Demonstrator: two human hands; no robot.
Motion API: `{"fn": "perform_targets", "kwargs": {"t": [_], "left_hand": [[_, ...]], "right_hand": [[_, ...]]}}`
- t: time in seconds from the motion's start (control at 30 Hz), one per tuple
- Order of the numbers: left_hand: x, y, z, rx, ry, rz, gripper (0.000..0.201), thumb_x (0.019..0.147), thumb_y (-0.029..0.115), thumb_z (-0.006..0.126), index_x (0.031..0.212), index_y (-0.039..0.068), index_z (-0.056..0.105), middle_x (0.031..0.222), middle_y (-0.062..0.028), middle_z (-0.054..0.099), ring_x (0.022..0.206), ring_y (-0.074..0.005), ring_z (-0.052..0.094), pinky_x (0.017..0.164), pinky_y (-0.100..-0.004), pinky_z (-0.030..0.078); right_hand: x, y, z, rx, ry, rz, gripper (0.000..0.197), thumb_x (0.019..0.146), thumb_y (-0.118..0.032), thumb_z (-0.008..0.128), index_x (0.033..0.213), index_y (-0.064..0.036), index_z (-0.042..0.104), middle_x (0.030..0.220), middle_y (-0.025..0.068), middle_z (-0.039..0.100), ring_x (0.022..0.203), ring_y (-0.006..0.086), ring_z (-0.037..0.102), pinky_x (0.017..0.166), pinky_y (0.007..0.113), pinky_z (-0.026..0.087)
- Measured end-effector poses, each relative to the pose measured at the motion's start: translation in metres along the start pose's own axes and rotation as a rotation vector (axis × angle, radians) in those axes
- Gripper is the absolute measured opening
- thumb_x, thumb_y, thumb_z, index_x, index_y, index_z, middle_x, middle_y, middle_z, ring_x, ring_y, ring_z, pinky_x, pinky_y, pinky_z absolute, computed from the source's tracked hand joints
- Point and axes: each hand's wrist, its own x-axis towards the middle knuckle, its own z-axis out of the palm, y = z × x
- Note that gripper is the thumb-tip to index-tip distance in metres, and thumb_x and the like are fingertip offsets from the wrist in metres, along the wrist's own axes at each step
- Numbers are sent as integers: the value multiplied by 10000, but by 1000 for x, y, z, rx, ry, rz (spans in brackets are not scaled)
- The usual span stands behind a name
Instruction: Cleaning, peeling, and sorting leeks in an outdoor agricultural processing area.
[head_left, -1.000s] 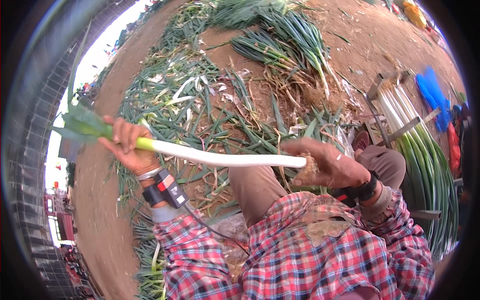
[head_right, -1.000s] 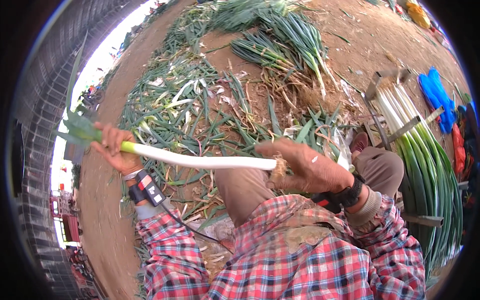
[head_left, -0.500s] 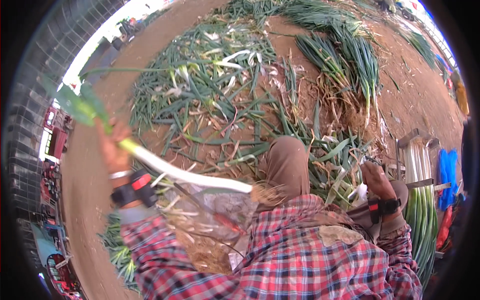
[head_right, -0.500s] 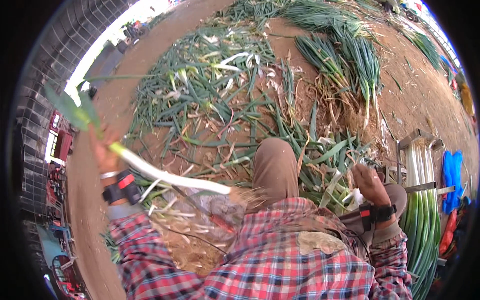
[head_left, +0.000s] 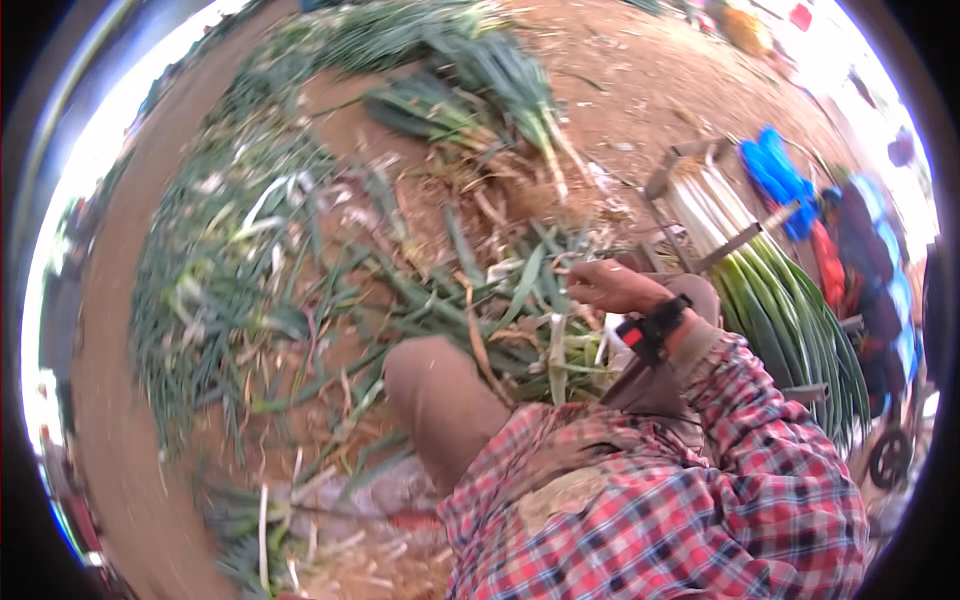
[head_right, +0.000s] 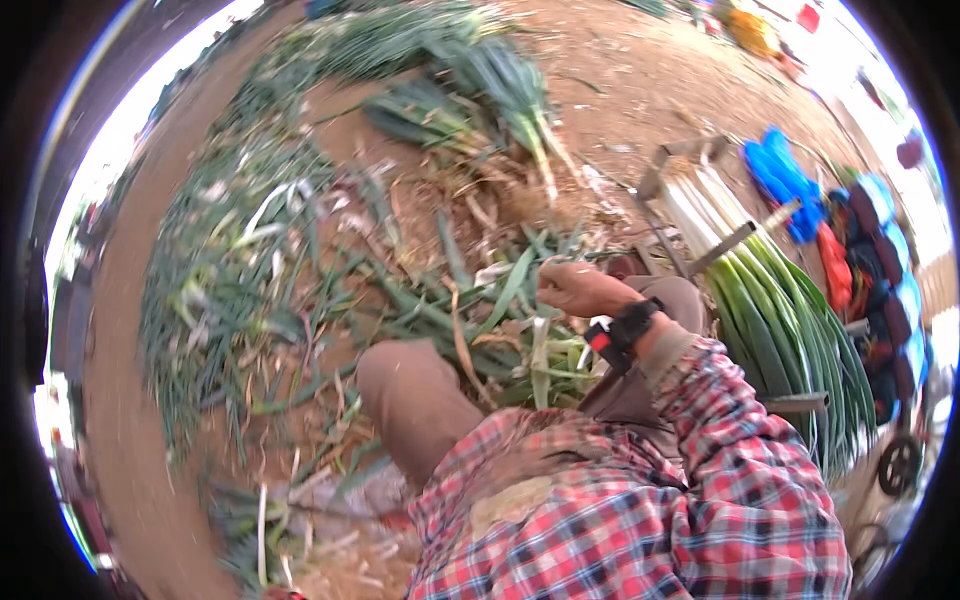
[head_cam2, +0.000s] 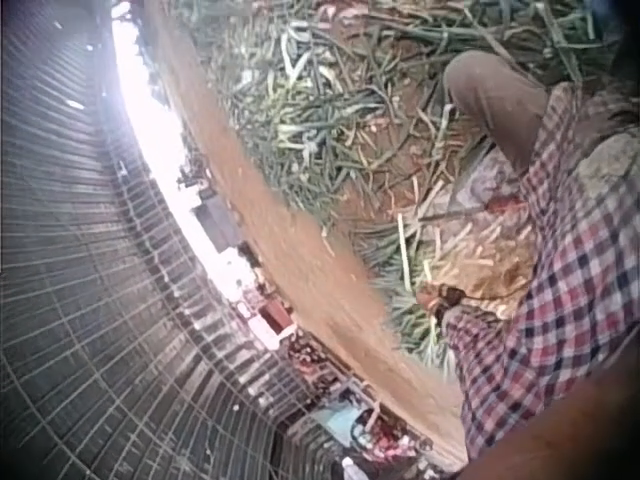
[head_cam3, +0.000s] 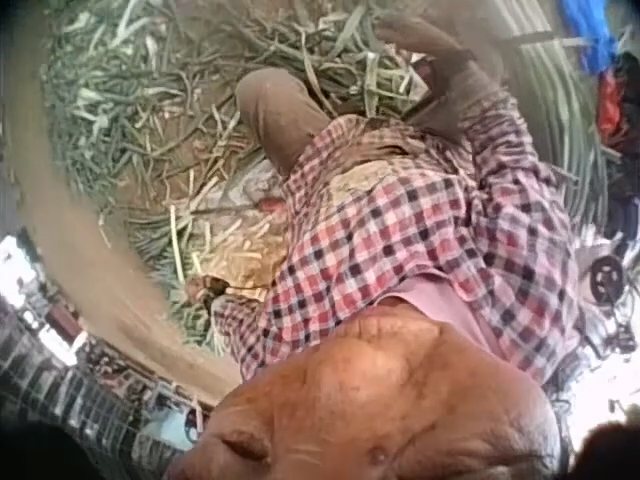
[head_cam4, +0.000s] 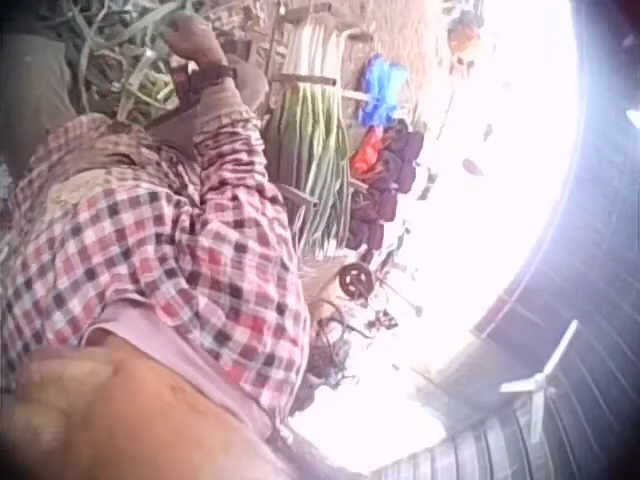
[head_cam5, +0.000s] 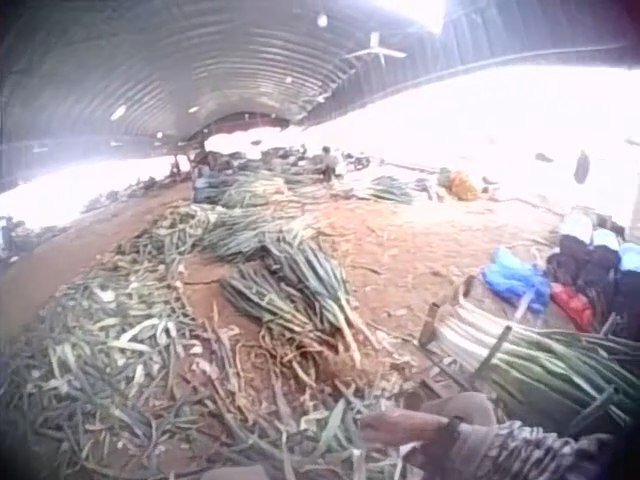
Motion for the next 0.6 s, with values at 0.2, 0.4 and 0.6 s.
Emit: {"fn": "perform_targets", "kwargs": {"t": [0.2, 0.4, 0.6], "left_hand": [[-37, -58, 187, -110, -232, -248, 201, 919, 254, 599, 1072, 125, 578, 823, 20, 576, 721, -90, 547, 618, -250, 471], [-28, -10, 443, 222, -599, -242, 225, 945, 230, 563, 1106, 73, 555, 862, -24, 623, 757, -138, 616, 635, -274, 513], [18, -75, 574, 380, -730, -421, 233, 950, 229, 559, 1108, 59, 549, 894, -61, 640, 766, -161, 642, 651, -293, 541]], "right_hand": [[53, 79, -48, 165, 319, 139, 289, 868, -279, 573, 962, -8, 609, 823, 151, 655, 810, 262, 659, 706, 371, 498], [182, 127, -54, 91, 455, 248, 417, 794, -324, 625, 1041, 10, 593, 965, 254, 637, 952, 380, 617, 822, 419, 480], [329, 177, -96, -11, 565, 181, 551, 778, -353, 651, 1112, 70, 536, 1085, 291, 591, 1044, 405, 573, 917, 427, 459]]}}
